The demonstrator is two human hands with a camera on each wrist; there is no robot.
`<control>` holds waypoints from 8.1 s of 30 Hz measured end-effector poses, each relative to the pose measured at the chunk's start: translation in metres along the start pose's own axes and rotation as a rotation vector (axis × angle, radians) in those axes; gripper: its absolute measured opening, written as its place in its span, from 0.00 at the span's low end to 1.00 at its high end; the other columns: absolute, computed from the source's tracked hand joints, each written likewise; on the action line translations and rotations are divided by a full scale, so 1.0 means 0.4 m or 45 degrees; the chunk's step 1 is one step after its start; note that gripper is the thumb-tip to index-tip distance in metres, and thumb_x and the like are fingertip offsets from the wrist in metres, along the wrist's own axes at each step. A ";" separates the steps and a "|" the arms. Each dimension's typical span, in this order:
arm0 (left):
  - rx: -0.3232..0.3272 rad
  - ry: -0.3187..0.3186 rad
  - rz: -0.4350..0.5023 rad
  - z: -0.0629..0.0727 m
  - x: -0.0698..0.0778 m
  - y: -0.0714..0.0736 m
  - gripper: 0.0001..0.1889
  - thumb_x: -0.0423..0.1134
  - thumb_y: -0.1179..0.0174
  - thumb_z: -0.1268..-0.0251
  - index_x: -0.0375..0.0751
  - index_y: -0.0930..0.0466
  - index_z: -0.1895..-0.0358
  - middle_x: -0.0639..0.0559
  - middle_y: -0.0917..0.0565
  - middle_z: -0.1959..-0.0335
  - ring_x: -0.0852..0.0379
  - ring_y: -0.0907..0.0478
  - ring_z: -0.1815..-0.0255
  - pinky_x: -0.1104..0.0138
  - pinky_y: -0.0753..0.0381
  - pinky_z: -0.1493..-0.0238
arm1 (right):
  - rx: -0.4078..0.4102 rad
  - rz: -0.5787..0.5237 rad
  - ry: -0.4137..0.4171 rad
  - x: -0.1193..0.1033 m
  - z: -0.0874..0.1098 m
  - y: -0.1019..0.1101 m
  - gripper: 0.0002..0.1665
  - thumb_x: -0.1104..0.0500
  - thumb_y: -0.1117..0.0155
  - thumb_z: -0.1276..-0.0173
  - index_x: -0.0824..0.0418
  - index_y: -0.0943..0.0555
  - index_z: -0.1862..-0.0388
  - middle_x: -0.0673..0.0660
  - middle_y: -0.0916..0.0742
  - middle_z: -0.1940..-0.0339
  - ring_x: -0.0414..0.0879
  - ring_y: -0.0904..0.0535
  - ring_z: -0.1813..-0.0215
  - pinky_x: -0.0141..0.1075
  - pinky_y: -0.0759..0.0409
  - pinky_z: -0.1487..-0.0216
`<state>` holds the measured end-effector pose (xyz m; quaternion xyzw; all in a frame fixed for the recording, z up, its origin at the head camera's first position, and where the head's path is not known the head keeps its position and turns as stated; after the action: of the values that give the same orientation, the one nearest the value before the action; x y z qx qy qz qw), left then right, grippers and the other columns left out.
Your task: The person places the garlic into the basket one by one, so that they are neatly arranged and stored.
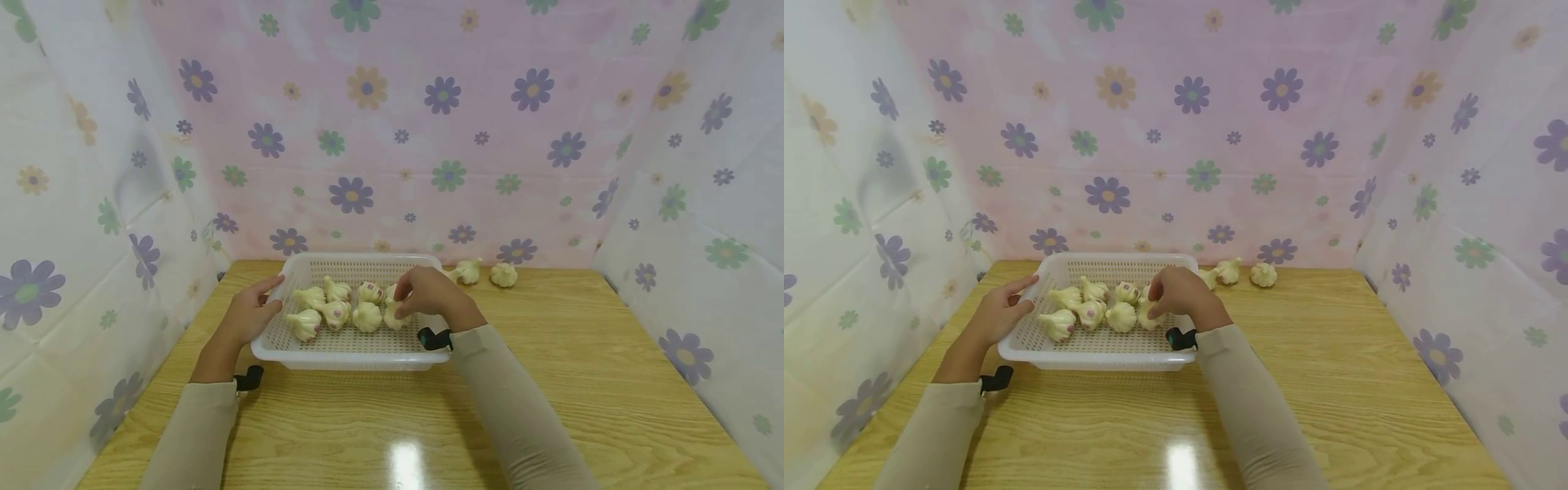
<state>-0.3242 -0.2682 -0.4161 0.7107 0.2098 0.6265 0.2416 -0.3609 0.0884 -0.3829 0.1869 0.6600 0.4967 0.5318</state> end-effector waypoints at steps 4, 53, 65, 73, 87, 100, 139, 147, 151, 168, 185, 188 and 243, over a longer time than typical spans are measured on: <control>0.002 -0.011 0.004 0.000 0.001 0.000 0.33 0.40 0.46 0.27 0.46 0.37 0.19 0.24 0.23 0.35 0.42 0.11 0.55 0.59 0.10 0.68 | -0.010 0.028 -0.011 0.002 -0.003 -0.003 0.10 0.51 0.17 0.43 0.45 0.11 0.64 0.44 0.11 0.60 0.44 0.16 0.57 0.45 0.15 0.51; 0.004 0.021 -0.004 0.004 0.005 -0.003 0.33 0.40 0.46 0.28 0.47 0.37 0.19 0.24 0.22 0.36 0.43 0.11 0.58 0.59 0.10 0.69 | -0.007 -0.075 0.077 -0.005 -0.002 -0.007 0.11 0.52 0.19 0.40 0.46 0.08 0.58 0.44 0.10 0.59 0.43 0.17 0.55 0.43 0.15 0.51; 0.003 -0.013 0.016 0.008 0.009 0.001 0.33 0.39 0.46 0.27 0.47 0.37 0.19 0.24 0.22 0.35 0.43 0.11 0.57 0.58 0.10 0.68 | -0.016 -0.163 0.153 -0.012 0.000 0.009 0.15 0.53 0.21 0.37 0.53 0.09 0.52 0.48 0.09 0.56 0.46 0.16 0.53 0.41 0.15 0.53; -0.001 -0.001 0.018 0.006 0.008 0.001 0.33 0.40 0.46 0.27 0.48 0.37 0.19 0.24 0.22 0.36 0.43 0.11 0.57 0.58 0.10 0.68 | 0.054 -0.233 0.189 -0.010 0.017 0.038 0.13 0.52 0.23 0.35 0.52 0.09 0.53 0.50 0.09 0.53 0.49 0.14 0.54 0.42 0.14 0.55; -0.010 0.014 0.010 0.008 0.006 -0.001 0.33 0.40 0.46 0.27 0.48 0.38 0.19 0.24 0.22 0.35 0.43 0.11 0.57 0.59 0.10 0.68 | 0.159 -0.176 0.195 0.017 0.052 0.083 0.15 0.44 0.25 0.34 0.47 0.09 0.51 0.46 0.10 0.51 0.47 0.14 0.54 0.42 0.14 0.56; -0.003 -0.015 -0.034 0.009 0.006 0.006 0.33 0.41 0.46 0.26 0.48 0.38 0.19 0.26 0.26 0.30 0.35 0.13 0.47 0.57 0.10 0.64 | 0.399 -0.262 0.111 0.098 0.111 0.142 0.19 0.42 0.27 0.32 0.46 0.11 0.46 0.51 0.11 0.47 0.54 0.15 0.48 0.49 0.13 0.53; 0.018 0.025 -0.044 0.011 -0.018 0.041 0.33 0.41 0.47 0.26 0.48 0.38 0.19 0.24 0.21 0.36 0.44 0.11 0.57 0.58 0.10 0.65 | 0.702 -0.634 -0.195 0.347 0.081 0.036 0.34 0.52 0.31 0.28 0.59 0.27 0.26 0.61 0.20 0.29 0.64 0.21 0.38 0.56 0.18 0.41; 0.007 0.049 0.014 0.007 -0.028 0.036 0.33 0.41 0.47 0.26 0.50 0.39 0.18 0.24 0.23 0.34 0.42 0.12 0.55 0.57 0.10 0.64 | 0.714 -0.684 -0.164 0.381 0.047 -0.004 0.38 0.55 0.29 0.30 0.60 0.29 0.23 0.63 0.22 0.27 0.61 0.18 0.40 0.47 0.13 0.48; 0.006 0.049 0.029 0.005 -0.030 0.034 0.33 0.41 0.47 0.26 0.50 0.39 0.18 0.24 0.24 0.34 0.41 0.12 0.55 0.56 0.10 0.65 | 0.709 -0.759 -0.207 0.381 0.031 -0.019 0.43 0.54 0.28 0.31 0.59 0.33 0.20 0.64 0.25 0.24 0.62 0.18 0.38 0.39 0.11 0.53; 0.005 0.079 0.062 0.004 -0.037 0.035 0.33 0.41 0.46 0.25 0.53 0.39 0.18 0.25 0.25 0.32 0.47 0.11 0.62 0.57 0.10 0.67 | 0.775 -0.948 -0.338 0.382 -0.005 -0.062 0.42 0.60 0.26 0.34 0.63 0.31 0.23 0.64 0.23 0.28 0.59 0.23 0.29 0.47 0.18 0.35; -0.004 0.077 0.074 0.003 -0.037 0.036 0.34 0.41 0.46 0.26 0.54 0.39 0.18 0.25 0.24 0.33 0.47 0.11 0.61 0.56 0.10 0.66 | 0.747 -0.765 -0.290 0.382 0.038 -0.043 0.30 0.53 0.25 0.33 0.60 0.19 0.35 0.62 0.18 0.34 0.53 0.14 0.46 0.34 0.14 0.55; -0.009 0.074 0.062 0.002 -0.036 0.037 0.34 0.42 0.46 0.26 0.53 0.40 0.18 0.24 0.24 0.33 0.47 0.11 0.62 0.56 0.10 0.66 | 0.728 -0.753 -0.287 0.386 0.047 -0.043 0.30 0.51 0.26 0.32 0.58 0.19 0.34 0.60 0.18 0.34 0.52 0.11 0.53 0.33 0.13 0.61; -0.036 0.017 0.006 -0.005 -0.021 0.014 0.33 0.41 0.47 0.25 0.51 0.39 0.18 0.26 0.24 0.32 0.42 0.12 0.54 0.57 0.10 0.65 | 0.744 -0.485 -0.306 0.430 0.124 0.003 0.41 0.38 0.27 0.35 0.52 0.24 0.27 0.58 0.18 0.33 0.58 0.19 0.39 0.52 0.16 0.44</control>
<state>-0.3272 -0.2775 -0.4193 0.7033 0.2009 0.6348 0.2489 -0.3798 0.2449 -0.4678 0.2617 0.7298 0.1539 0.6126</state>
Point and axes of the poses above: each hand's wrist, its own z-axis away from the middle knuckle, its own y-axis out of the back of the hand, x = y × z, the point moved 5 cm from there along -z, towards the middle knuckle
